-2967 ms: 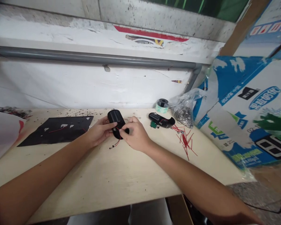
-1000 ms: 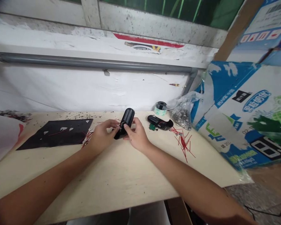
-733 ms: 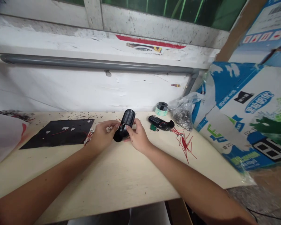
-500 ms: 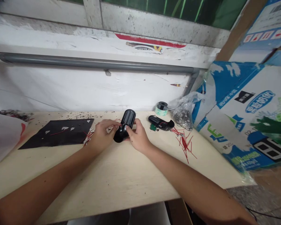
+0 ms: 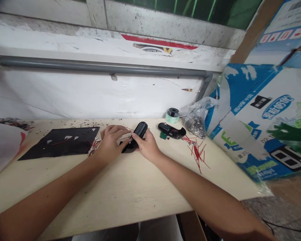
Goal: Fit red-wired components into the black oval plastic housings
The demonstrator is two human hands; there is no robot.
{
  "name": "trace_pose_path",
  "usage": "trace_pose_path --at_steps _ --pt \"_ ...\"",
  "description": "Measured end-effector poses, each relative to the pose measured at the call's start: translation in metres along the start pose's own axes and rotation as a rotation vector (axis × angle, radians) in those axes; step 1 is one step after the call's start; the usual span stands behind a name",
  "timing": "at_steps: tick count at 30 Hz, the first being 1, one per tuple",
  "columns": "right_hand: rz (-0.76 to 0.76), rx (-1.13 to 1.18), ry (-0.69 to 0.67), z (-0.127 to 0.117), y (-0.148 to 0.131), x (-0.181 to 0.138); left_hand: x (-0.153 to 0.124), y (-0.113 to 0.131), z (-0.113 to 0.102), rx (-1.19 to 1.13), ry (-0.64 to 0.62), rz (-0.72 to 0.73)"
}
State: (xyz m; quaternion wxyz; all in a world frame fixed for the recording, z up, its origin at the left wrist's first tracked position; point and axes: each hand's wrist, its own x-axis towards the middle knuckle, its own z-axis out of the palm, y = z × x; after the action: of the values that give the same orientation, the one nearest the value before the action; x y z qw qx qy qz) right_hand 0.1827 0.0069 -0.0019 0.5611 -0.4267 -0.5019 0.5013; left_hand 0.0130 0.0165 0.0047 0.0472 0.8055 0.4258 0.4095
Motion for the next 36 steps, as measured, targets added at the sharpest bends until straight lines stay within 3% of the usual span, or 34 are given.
trace_pose_path --at_steps 5,15,23,36 --pt "-0.183 -0.049 -0.015 -0.001 0.007 0.002 0.0 0.001 0.0 0.032 -0.02 -0.025" --pt "-0.231 -0.117 0.097 0.002 0.008 0.003 -0.002 0.006 -0.004 0.146 0.086 0.187" --pt "-0.275 -0.118 0.117 -0.001 0.003 0.004 -0.003 0.01 -0.001 -0.068 0.026 0.111" --pt "-0.297 -0.072 0.116 0.001 -0.001 0.003 -0.002 0.008 0.0 -0.007 0.124 0.156"
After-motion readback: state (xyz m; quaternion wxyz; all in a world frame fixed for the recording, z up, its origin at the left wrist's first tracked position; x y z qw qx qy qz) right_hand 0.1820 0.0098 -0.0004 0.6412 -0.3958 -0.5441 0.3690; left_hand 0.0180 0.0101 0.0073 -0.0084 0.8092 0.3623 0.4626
